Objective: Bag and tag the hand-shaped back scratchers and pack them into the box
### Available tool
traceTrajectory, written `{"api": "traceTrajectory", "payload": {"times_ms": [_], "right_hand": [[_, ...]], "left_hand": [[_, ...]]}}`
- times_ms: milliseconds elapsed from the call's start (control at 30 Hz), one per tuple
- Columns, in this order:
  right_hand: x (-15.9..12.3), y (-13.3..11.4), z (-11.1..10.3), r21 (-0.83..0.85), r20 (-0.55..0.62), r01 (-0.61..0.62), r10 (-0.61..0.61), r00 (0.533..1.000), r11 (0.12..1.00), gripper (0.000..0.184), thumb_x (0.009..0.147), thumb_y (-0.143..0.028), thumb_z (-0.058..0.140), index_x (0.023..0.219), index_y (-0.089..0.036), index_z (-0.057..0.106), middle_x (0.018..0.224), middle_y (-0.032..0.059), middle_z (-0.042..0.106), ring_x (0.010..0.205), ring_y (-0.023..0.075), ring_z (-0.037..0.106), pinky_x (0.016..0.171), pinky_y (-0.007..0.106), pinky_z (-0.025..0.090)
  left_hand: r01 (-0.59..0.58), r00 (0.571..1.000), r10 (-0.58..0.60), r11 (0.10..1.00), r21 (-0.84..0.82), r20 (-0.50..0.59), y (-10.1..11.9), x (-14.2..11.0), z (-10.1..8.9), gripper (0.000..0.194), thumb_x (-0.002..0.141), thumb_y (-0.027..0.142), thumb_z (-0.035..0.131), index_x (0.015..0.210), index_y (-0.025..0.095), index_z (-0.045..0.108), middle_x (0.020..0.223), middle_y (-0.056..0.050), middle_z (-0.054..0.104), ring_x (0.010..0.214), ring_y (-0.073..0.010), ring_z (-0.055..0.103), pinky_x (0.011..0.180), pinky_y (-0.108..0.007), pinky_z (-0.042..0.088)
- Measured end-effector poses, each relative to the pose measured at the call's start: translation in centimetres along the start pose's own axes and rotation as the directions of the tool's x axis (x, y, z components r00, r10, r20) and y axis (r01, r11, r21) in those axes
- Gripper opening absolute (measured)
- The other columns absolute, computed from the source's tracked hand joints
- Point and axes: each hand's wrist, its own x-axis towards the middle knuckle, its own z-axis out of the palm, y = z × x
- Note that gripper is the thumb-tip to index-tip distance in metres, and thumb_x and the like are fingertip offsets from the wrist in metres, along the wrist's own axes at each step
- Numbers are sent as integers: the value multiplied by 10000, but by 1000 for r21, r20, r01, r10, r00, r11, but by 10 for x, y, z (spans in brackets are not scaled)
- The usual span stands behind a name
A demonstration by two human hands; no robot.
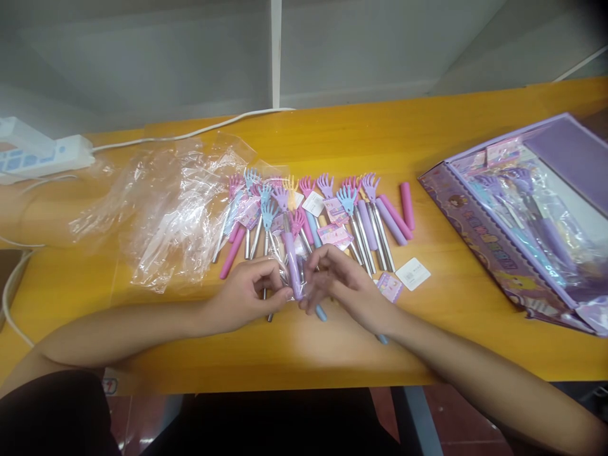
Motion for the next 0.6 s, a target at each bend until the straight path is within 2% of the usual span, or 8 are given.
{"api": "traceTrajectory", "payload": {"times_ms": [100,267,467,600], "right_hand": [[-4,-4,0,76,83,-150,143,986,986,224,1073,-414,593,1105,-250,445,950,-36,627,575,145,759,409,228,590],[-8,-4,4,13,178,-307,300,937,952,341,1033,-507,663,1079,-233,464,921,-44,640,432,87,674,346,172,518],[-7,1,5,-16,208,-317,313,927,948,369,1012,-543,685,976,-212,527,696,-90,584,406,110,658,344,179,500],[-6,-1,5,-67,180,-274,282,942,959,393,1046,-565,621,899,-213,526,581,-84,604,404,117,658,379,178,500]], "left_hand": [[9,1000,-9,1000,-16,0,1,0,0,322,969,325,744,758,186,545,854,-21,592,783,-142,612,651,-252,510],[16,1000,-16,999,-34,7,4,-2,1,324,974,330,732,761,187,534,854,-25,608,776,-145,608,661,-264,501],[-2,1000,1,1000,23,27,5,-4,4,313,977,308,727,758,187,539,812,-7,593,726,-124,559,656,-257,476],[-6,999,6,1000,-1,47,7,-3,5,303,978,290,728,759,180,550,815,-6,599,735,-118,572,664,-251,481]]}}
